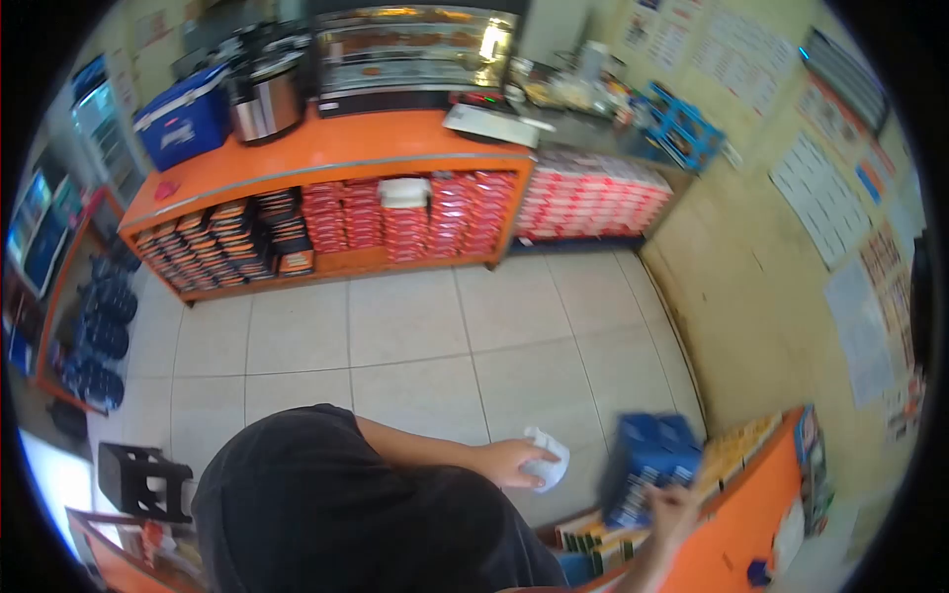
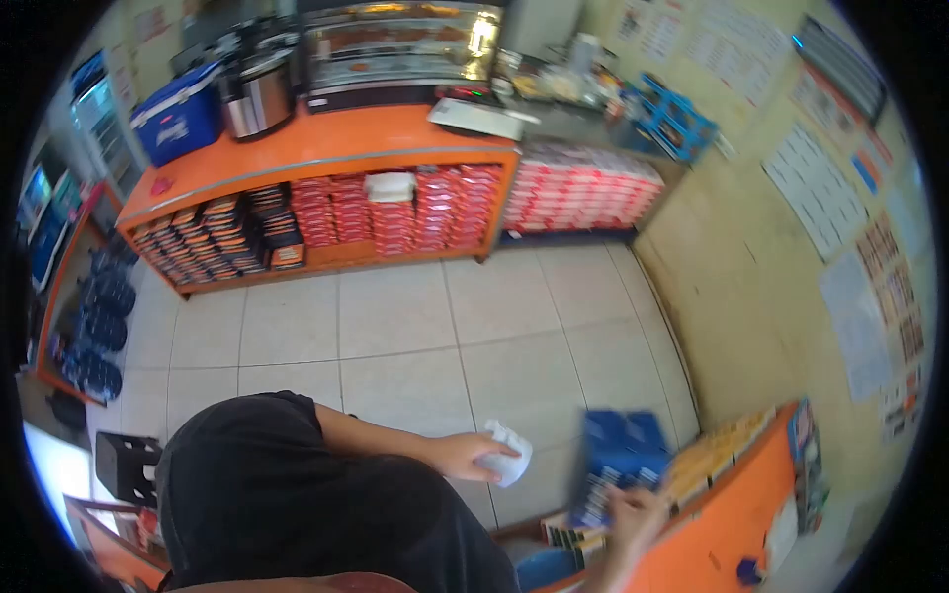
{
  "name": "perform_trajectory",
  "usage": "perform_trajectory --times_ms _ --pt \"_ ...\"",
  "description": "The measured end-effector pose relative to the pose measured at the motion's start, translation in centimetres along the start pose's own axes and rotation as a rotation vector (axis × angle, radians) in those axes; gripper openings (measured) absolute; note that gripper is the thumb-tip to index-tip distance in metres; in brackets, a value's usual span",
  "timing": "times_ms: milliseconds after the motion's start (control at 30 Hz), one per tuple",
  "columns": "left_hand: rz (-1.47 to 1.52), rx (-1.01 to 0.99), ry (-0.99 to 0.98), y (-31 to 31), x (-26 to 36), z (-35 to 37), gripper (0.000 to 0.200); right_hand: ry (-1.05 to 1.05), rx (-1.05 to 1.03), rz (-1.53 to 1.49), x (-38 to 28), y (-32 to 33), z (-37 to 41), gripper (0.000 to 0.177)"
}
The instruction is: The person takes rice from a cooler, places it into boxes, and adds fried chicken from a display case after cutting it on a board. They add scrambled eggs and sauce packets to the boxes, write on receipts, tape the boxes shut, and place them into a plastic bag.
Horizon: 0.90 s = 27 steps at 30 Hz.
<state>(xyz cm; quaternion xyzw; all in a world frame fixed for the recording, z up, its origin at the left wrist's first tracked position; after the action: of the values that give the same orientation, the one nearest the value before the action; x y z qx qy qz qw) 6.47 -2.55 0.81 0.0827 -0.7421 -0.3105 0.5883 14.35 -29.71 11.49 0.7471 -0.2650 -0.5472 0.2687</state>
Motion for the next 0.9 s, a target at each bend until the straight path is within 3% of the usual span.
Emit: perform_trajectory --times_ms 33,67,133,167,267,300,400,433,533,567,667,700,800,900 --pt "0.036 0.096 0.052 4.3 -2.0 2.0 0.048 -0.030 -0.058 -0.233 -7.1 -7.5 -1.3 0.018" --pt "0.070 0.190 0.105 8.6 -4.0 4.5 0.051 0.150 -0.195 -0.417 -11.6 -15.0 -2.1 0.017" --pt "-0.011 0.368 0.358 17.5 -8.2 10.9 0.059 0.290 -0.236 -0.646 -23.0 -25.3 -2.0 0.018" --pt "-0.032 0.416 0.473 21.1 -10.3 14.3 0.061 0.408 -0.289 -0.618 -28.2 -29.3 -1.9 0.015" --pt "-0.180 0.843 0.552 31.2 -13.5 24.6 0.062 0.659 -0.577 -0.718 -40.9 -37.5 -0.2 0.014" --pt "-0.193 0.978 0.551 34.0 -13.9 27.6 0.064 0.691 -0.710 -0.855 -43.6 -40.2 0.2 0.032" --pt "-0.168 1.259 0.672 39.9 -15.4 35.3 0.062 0.492 -1.052 -1.068 -51.6 -46.6 1.7 0.038" --pt "-0.152 1.331 0.732 41.4 -15.6 37.7 0.060 0.517 -1.129 -1.039 -53.5 -49.1 2.3 0.044" --pt "-0.008 1.418 0.867 44.6 -20.1 41.8 0.055 0.895 -1.163 -0.888 -59.4 -54.9 3.0 0.048" --pt "0.009 1.452 0.895 45.5 -21.6 42.7 0.052 1.031 -1.195 -0.809 -59.6 -59.1 2.9 0.071" --pt "-0.011 1.515 0.956 49.8 -26.0 44.5 0.048 0.979 -1.092 -0.741 -64.8 -64.8 0.3 0.098" --pt "0.060 1.550 0.932 51.6 -27.9 44.5 0.045 0.885 -1.220 -0.741 -65.7 -68.8 -0.5 0.117" --pt "0.030 1.502 1.038 59.2 -32.2 44.3 0.043 0.916 -1.314 -0.793 -70.5 -76.4 -5.2 0.114" --pt "0.013 1.536 1.190 66.1 -37.4 47.8 0.051 0.814 -1.192 -0.395 -73.8 -81.8 -12.3 0.109"
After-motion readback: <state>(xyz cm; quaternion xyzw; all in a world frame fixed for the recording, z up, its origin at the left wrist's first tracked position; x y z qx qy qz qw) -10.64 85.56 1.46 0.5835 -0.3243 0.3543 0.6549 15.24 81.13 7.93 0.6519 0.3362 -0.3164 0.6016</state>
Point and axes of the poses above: each hand's wrist, its own z-axis away from the middle knuckle, its own y-axis out of the back of the hand, x = y × z, the point moved 7 cm from there along -z, towards the middle knuckle, and after that the axes turned 14 degrees about -z, right-handed, at the moved point
